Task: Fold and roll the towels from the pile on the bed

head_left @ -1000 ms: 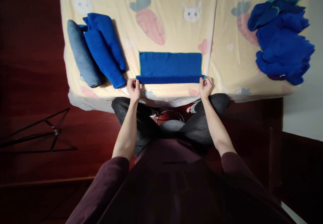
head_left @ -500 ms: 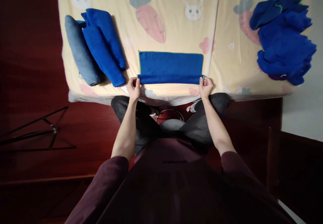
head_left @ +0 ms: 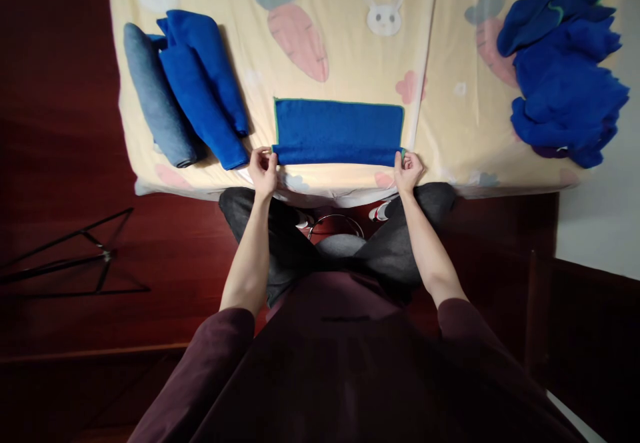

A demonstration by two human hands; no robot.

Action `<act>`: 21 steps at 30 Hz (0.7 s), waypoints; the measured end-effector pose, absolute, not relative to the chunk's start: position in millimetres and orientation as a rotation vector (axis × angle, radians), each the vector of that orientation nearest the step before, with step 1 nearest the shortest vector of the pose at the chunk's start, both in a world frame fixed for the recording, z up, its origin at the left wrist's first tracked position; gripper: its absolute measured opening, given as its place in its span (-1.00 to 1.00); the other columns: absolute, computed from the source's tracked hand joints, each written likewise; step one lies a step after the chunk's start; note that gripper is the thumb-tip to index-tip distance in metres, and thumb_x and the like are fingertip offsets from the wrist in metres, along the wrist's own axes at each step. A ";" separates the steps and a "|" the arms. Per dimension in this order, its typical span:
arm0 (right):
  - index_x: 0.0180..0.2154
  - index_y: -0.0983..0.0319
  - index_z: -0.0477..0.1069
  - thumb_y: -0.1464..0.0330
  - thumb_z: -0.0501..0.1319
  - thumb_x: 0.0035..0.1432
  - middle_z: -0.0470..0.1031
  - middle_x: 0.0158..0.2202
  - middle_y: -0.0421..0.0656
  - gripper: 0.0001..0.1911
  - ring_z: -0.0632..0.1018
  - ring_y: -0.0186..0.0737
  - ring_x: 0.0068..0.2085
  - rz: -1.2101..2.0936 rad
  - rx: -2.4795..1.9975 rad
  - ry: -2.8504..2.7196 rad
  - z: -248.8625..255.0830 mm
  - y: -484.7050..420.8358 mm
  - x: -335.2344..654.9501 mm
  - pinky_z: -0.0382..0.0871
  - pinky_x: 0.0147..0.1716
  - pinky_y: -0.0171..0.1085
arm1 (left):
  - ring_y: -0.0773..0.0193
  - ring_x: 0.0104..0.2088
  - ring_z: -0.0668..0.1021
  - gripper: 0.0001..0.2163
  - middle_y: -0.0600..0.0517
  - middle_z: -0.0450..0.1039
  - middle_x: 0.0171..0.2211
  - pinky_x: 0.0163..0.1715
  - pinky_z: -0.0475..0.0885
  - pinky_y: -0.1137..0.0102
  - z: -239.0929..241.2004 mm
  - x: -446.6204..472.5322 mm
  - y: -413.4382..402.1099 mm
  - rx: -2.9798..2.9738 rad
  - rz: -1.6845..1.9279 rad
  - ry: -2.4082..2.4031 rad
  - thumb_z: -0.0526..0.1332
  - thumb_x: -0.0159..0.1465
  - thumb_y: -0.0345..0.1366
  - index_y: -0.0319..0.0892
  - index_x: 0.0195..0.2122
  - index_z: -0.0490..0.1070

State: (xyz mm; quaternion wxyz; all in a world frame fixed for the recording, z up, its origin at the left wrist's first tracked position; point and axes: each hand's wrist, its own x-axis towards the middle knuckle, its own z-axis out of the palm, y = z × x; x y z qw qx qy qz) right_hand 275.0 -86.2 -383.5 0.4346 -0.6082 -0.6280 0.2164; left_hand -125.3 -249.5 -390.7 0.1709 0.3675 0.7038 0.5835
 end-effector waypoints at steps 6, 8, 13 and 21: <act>-0.42 0.20 0.38 0.00 0.28 0.39 0.23 -0.53 -0.27 -0.53 0.29 -0.35 -0.50 0.489 -1.542 -1.583 -379.0 -88.4 274.3 0.26 -0.49 -0.33 | 0.28 -0.29 0.53 -0.51 0.07 0.40 -0.35 -0.20 0.46 0.41 -385.4 -121.8 -248.7 1.044 1.649 2.042 0.36 0.35 0.24 -0.13 -0.08 0.46; -0.42 0.20 0.38 0.02 0.28 0.39 0.23 -0.53 -0.27 -0.55 0.29 -0.35 -0.50 0.484 -1.547 -1.585 -379.1 -88.9 274.0 0.26 -0.48 -0.33 | 0.28 -0.29 0.53 -0.52 0.07 0.40 -0.35 -0.20 0.46 0.41 -384.6 -121.4 -248.7 1.033 1.643 2.045 0.36 0.36 0.23 -0.12 -0.09 0.45; -0.42 0.21 0.40 0.11 0.29 0.39 0.25 -0.53 -0.28 -0.61 0.29 -0.37 -0.52 0.470 -1.555 -1.582 -382.4 -88.3 273.6 0.26 -0.49 -0.34 | 0.31 -0.34 0.51 -0.49 0.08 0.39 -0.37 -0.25 0.45 0.41 -386.9 -121.4 -249.0 1.052 1.649 2.039 0.35 0.34 0.26 -0.12 -0.08 0.45; -0.38 0.21 0.43 0.15 0.29 0.37 0.30 -0.52 -0.28 -0.67 0.32 -0.37 -0.52 0.380 -1.556 -1.621 -386.9 -88.1 275.5 0.31 -0.45 -0.35 | 0.27 -0.33 0.55 -0.47 0.04 0.45 -0.32 -0.20 0.54 0.34 -391.4 -123.2 -249.9 1.099 1.566 2.091 0.35 0.35 0.27 -0.15 -0.06 0.47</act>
